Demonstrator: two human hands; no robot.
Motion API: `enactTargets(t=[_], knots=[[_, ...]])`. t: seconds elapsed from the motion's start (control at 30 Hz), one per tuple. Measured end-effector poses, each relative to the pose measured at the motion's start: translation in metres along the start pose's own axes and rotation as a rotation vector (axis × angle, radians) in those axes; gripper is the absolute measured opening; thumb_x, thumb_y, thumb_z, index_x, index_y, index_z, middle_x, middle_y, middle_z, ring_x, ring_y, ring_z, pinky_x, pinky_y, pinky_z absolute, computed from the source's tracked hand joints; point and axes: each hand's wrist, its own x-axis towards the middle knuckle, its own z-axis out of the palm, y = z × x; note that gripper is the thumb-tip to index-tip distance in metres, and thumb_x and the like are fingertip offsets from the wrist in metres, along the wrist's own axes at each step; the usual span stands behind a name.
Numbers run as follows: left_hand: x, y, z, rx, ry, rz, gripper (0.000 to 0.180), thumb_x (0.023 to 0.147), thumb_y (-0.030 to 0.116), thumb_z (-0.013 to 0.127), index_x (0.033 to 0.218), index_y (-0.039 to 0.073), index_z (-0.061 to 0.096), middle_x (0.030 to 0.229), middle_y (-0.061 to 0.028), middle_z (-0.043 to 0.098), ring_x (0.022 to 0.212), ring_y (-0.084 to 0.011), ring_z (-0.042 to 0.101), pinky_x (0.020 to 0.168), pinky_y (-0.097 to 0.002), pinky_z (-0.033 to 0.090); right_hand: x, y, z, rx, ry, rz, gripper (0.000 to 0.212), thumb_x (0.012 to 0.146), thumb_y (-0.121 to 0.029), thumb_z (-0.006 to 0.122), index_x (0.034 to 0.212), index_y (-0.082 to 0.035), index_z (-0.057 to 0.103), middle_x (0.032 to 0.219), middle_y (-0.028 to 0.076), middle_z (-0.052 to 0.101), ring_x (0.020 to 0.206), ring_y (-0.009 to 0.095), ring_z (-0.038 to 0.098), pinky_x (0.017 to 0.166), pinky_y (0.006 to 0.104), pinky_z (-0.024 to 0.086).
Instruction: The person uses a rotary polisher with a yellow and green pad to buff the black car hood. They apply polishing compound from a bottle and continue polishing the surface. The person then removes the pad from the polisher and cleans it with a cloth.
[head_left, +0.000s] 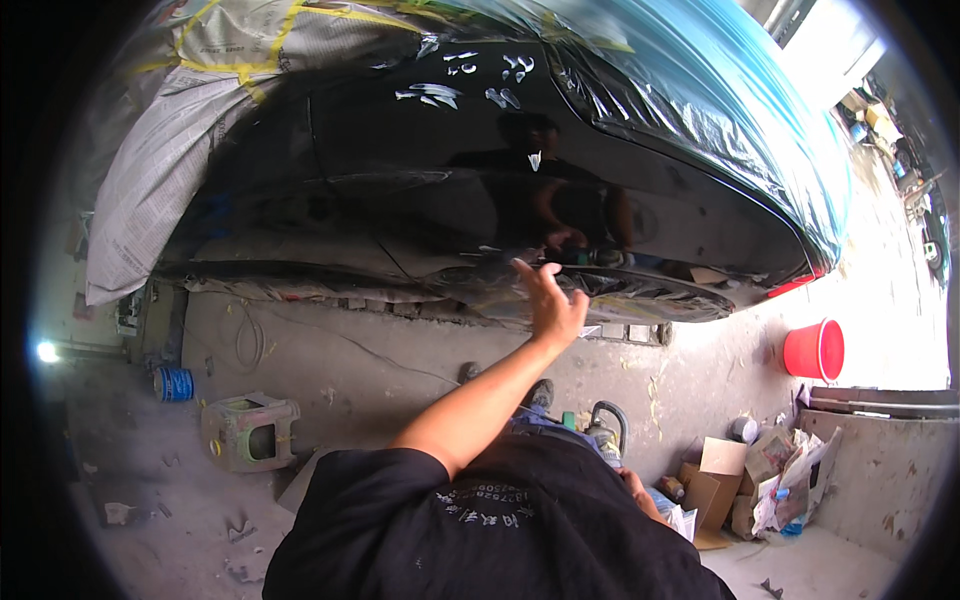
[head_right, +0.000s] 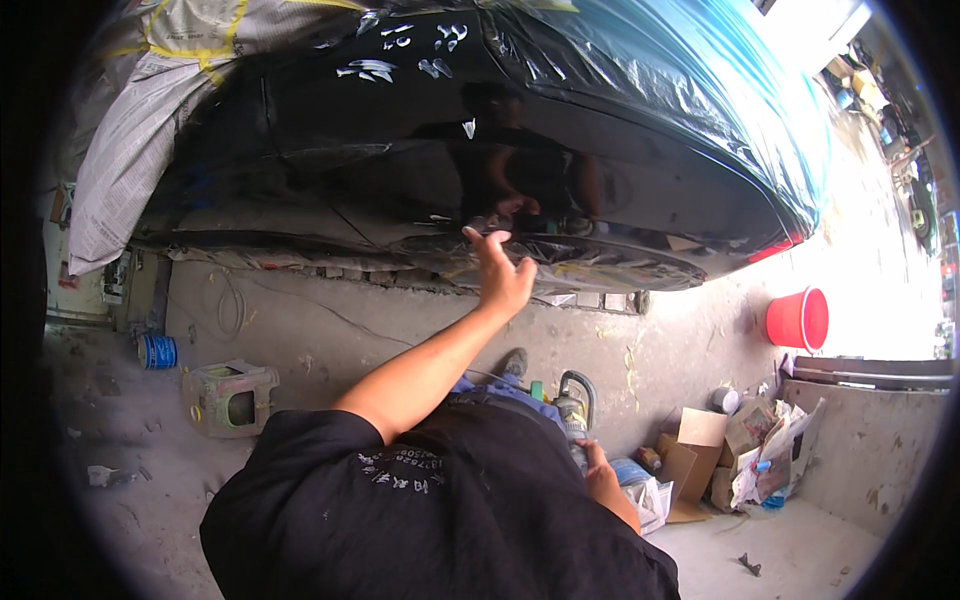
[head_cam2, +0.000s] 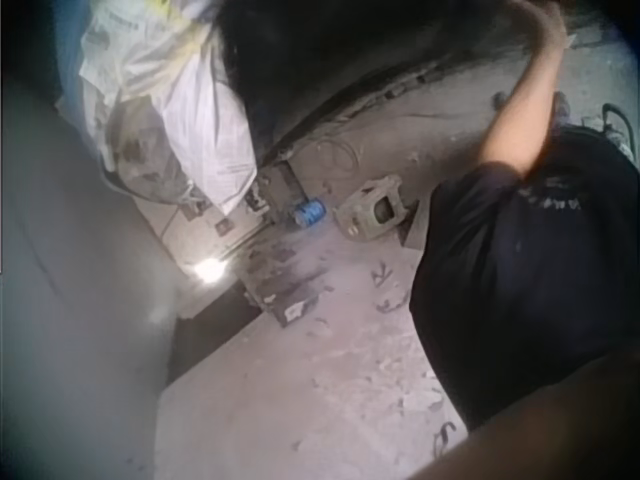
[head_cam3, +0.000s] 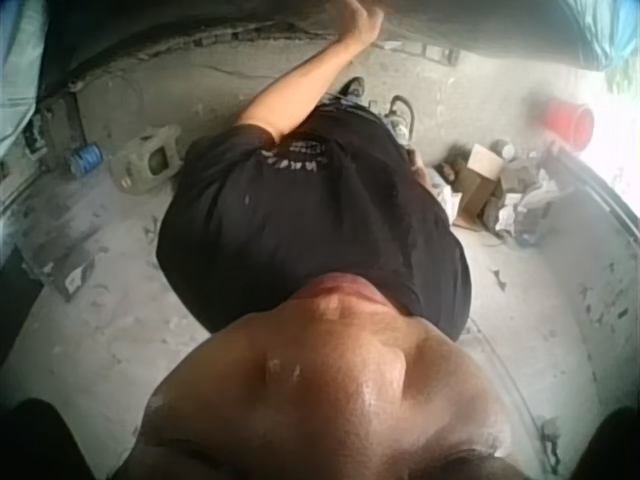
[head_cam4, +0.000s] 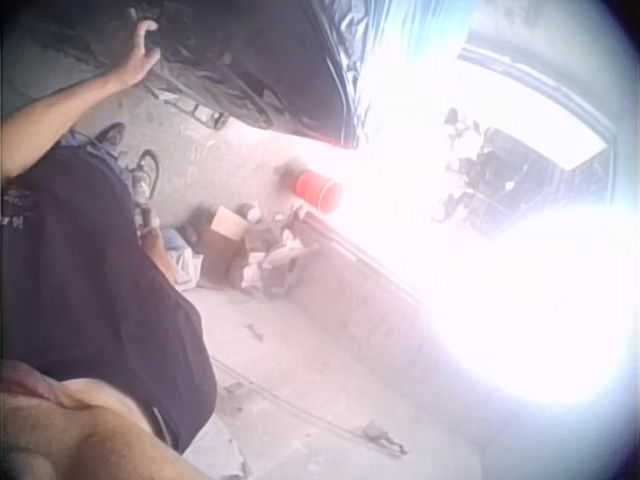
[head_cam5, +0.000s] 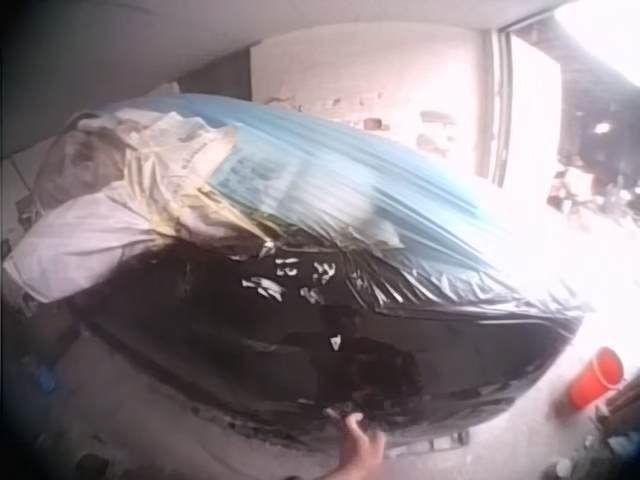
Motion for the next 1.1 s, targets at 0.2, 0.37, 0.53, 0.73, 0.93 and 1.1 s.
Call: enactTargets(t=[0.2, 0.37, 0.53, 0.73, 0.93, 1.1], knots=[[-0.020, 0.042, 0.005, -0.161, -0.173, 0.167, 0.063, 0.080, 0.010, 0.068, 0.132, 0.001, 0.033, 0.154, -0.0490, -0.003, 0.145, -0.0650, 0.003, 0.119, -0.0626, 0.015, -0.007, -0.003, 0.005, -0.100, 0.006, -0.070, 0.030, 0.085, -0.020, 0.064, 0.110, -0.003, 0.063, 0.088, 0.017, 0.071, 0.074, 0.035, 0.070, 0.075, 0.0498, 0.061], [0.014, 0.037, -0.033, 0.113, 0.065, 0.304, 0.064, 0.079, 0.008, 0.068, 0.133, 0.002, 0.035, 0.157, -0.0452, 0.000, 0.148, -0.0603, 0.008, 0.119, -0.0602, 0.017, -0.020, 0.000, 0.015, -0.159, 0.033, -0.161, 0.029, 0.086, -0.019, 0.063, 0.110, -0.002, 0.063, 0.086, 0.017, 0.071, 0.072, 0.035, 0.070, 0.074, 0.0489, 0.062], [0.010, 0.026, -0.044, 0.168, -0.097, 0.358, 0.065, 0.076, 0.009, 0.070, 0.130, 0.001, 0.035, 0.155, -0.0467, 0.007, 0.146, -0.0625, 0.010, 0.116, -0.0649, 0.019, -0.033, 0.001, 0.028, -0.224, 0.058, -0.231, 0.030, 0.087, -0.020, 0.063, 0.111, -0.002, 0.063, 0.086, 0.017, 0.071, 0.073, 0.035, 0.070, 0.074, 0.0490, 0.062], [0.029, -0.010, -0.066, 0.333, 0.112, 0.209, 0.066, 0.074, 0.009, 0.071, 0.130, 0.002, 0.037, 0.153, -0.0476, 0.009, 0.145, -0.0615, 0.013, 0.113, -0.0683, 0.021, -0.016, -0.003, 0.012, -0.195, -0.006, -0.135, 0.031, 0.087, -0.022, 0.063, 0.111, -0.003, 0.063, 0.087, 0.016, 0.072, 0.074, 0.035, 0.071, 0.075, 0.0490, 0.061], [0.013, 0.015, -0.061, 0.311, -0.071, 0.336, 0.066, 0.074, 0.009, 0.074, 0.129, 0.002, 0.038, 0.157, -0.0440, 0.006, 0.148, -0.0601, 0.007, 0.112, -0.0685, 0.021, -0.011, -0.006, 0.016, -0.185, -0.043, -0.054, 0.031, 0.086, -0.028, 0.063, 0.105, -0.005, 0.067, 0.084, 0.015, 0.072, 0.072, 0.034, 0.070, 0.074, 0.0498, 0.060], [0.016, 0.033, -0.034, 0.450, -0.195, 0.359, 0.065, 0.078, 0.013, 0.069, 0.134, 0.001, 0.038, 0.158, -0.0424, 0.001, 0.149, -0.0597, 0.002, 0.116, -0.0704, 0.012, 0.000, -0.009, 0.008, -0.176, 0.004, 0.058, 0.030, 0.085, -0.031, 0.064, 0.101, -0.006, 0.068, 0.083, 0.013, 0.072, 0.068, 0.033, 0.069, 0.070, 0.0492, 0.058]])
